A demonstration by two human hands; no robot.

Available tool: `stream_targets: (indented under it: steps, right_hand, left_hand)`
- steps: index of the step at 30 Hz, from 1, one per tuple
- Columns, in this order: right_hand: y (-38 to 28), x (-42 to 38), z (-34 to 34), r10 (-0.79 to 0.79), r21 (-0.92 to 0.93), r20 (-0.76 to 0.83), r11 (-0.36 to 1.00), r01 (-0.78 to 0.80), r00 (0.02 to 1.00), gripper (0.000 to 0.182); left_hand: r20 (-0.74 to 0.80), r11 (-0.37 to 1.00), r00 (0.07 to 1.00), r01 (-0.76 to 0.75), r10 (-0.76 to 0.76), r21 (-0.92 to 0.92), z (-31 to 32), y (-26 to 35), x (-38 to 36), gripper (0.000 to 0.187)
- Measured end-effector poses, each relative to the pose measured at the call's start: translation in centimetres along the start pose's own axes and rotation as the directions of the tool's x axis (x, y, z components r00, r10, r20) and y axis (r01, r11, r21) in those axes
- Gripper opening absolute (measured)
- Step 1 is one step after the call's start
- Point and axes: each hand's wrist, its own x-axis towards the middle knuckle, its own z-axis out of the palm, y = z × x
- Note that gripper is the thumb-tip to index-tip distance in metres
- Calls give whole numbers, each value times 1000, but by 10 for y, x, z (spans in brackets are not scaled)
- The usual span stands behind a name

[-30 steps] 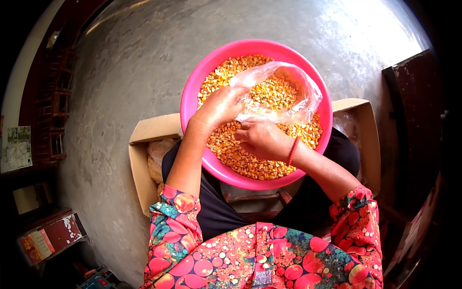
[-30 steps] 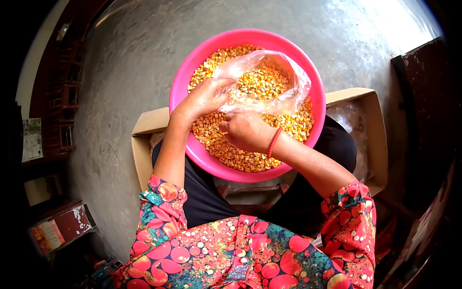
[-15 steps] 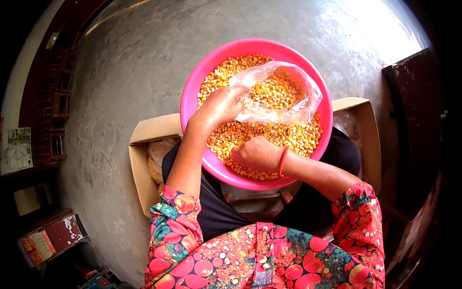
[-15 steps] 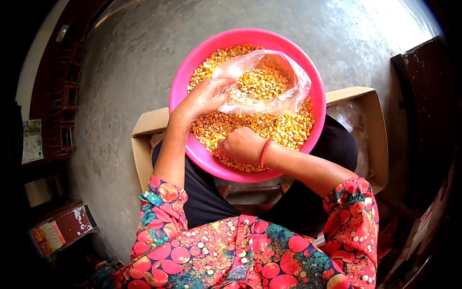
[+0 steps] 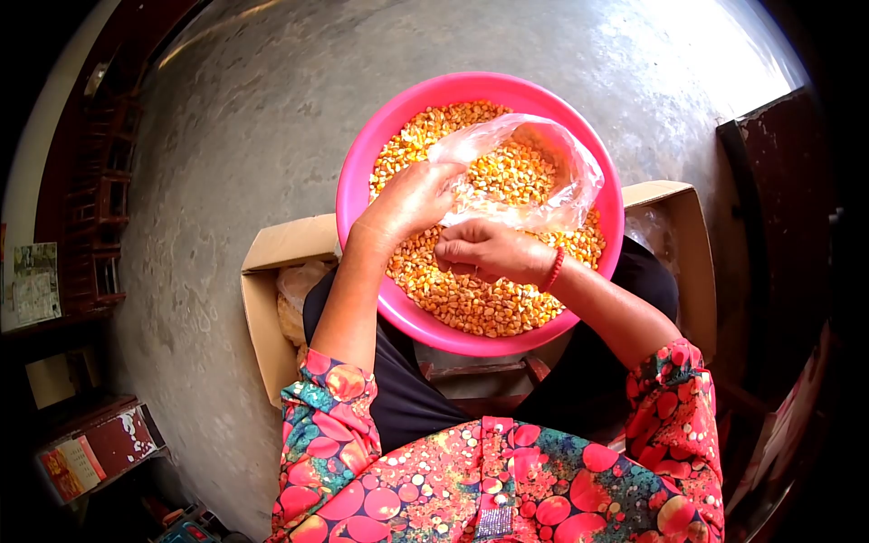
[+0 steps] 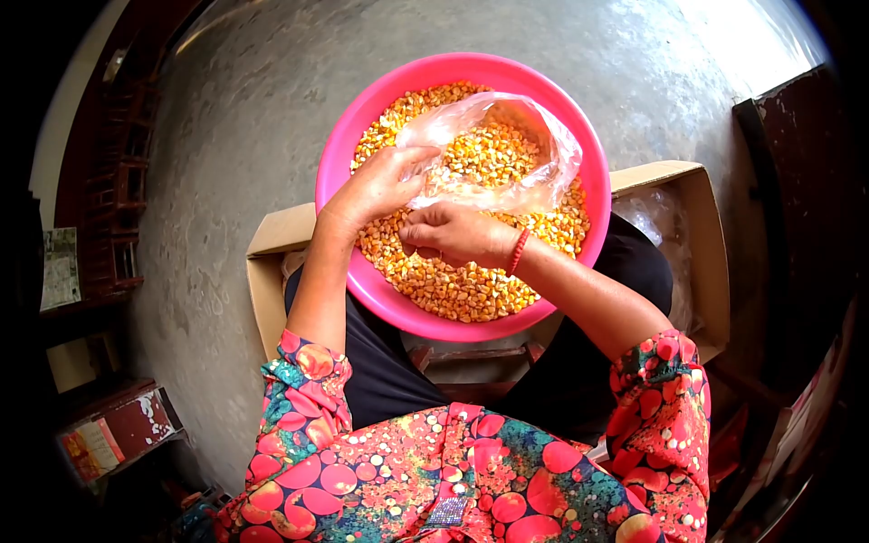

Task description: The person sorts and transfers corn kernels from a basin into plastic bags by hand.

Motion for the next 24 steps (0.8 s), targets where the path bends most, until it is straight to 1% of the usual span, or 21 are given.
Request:
stream_targets:
  steps: [1, 2, 4, 5, 8, 9, 11, 12, 13, 15, 16, 17, 19, 20, 21, 23, 24]
  right_hand:
    - [-7, -3, -3, -13, 34, -33, 999, 14, 999, 26]
    - [-8, -3, -10, -22, 111, -89, 993, 32, 996, 25]
    - [-13, -3, -27, -65, 193, -207, 975, 106, 976, 25]
    - [-19, -6, -35, -82, 231, -256, 962, 144, 963, 24]
    - [-21, -9, -58, -116, 216, -441, 949, 231, 890, 21]
    - [-22, -9, -63, -145, 184, -499, 946, 268, 855, 21]
    - [-19, -6, -73, -252, 99, -550, 927, 363, 796, 22]
    - [-20, -6, -78, -303, 35, -542, 924, 382, 784, 24]
    - [-19, -5, -79, -303, 35, -543, 924, 382, 783, 24]
    - [-21, -2, -77, -409, -8, -634, 852, 524, 656, 27]
    - [-16, -1, -91, -435, -101, -555, 881, 462, 709, 29]
    - [-12, -1, -95, -435, -102, -555, 881, 462, 709, 29]
    - [-23, -4, -84, -507, -334, -588, 862, 382, 630, 27]
    - [-21, -3, -87, -537, -435, -569, 839, 326, 623, 26]
    - [-22, -2, -86, -537, -435, -569, 840, 326, 624, 26]
    - [-22, -2, -80, -586, -600, -543, 772, 210, 601, 28]
    - [-24, -3, -73, -619, -613, -515, 750, 250, 593, 23]
  left_hand:
    - [-6, 1000, 1000, -13, 13, -1, 0, -1, 0, 43]
    - [-7, 1000, 1000, -13, 13, -1, 1, -1, 0, 43]
    - [6, 999, 999, 32, -32, -3, 0, 2, 0, 42]
    - [6, 1000, 999, 31, -31, -3, -1, 4, -1, 42]
    - [-6, 999, 1000, 31, -30, 15, -4, 8, -2, 42]
    - [-5, 999, 999, 32, -32, 15, -3, 8, -2, 42]
    - [-3, 999, 999, 33, -33, 14, -1, 6, -1, 42]
    - [-5, 1000, 1000, 21, -21, 16, -1, 5, -1, 42]
    - [-8, 1000, 1000, 10, -10, 19, -1, 4, -1, 43]
    - [-3, 1000, 1000, 8, -8, 19, -1, 5, -1, 44]
    - [2, 1000, 1000, 8, -8, 20, -2, 5, -1, 45]
    - [2, 1000, 1000, 8, -8, 20, -1, 5, -1, 45]
    - [-11, 1000, 1000, 4, -4, 4, 0, 3, -1, 46]
    - [-11, 1000, 1000, 4, -4, 4, -1, 3, -1, 46]
    - [-11, 1000, 1000, 0, 0, 0, -1, 3, -1, 45]
    - [-12, 1000, 1000, -5, 5, -4, -2, 3, -1, 45]
    - [-8, 1000, 1000, 15, -15, -3, -3, 5, -2, 43]
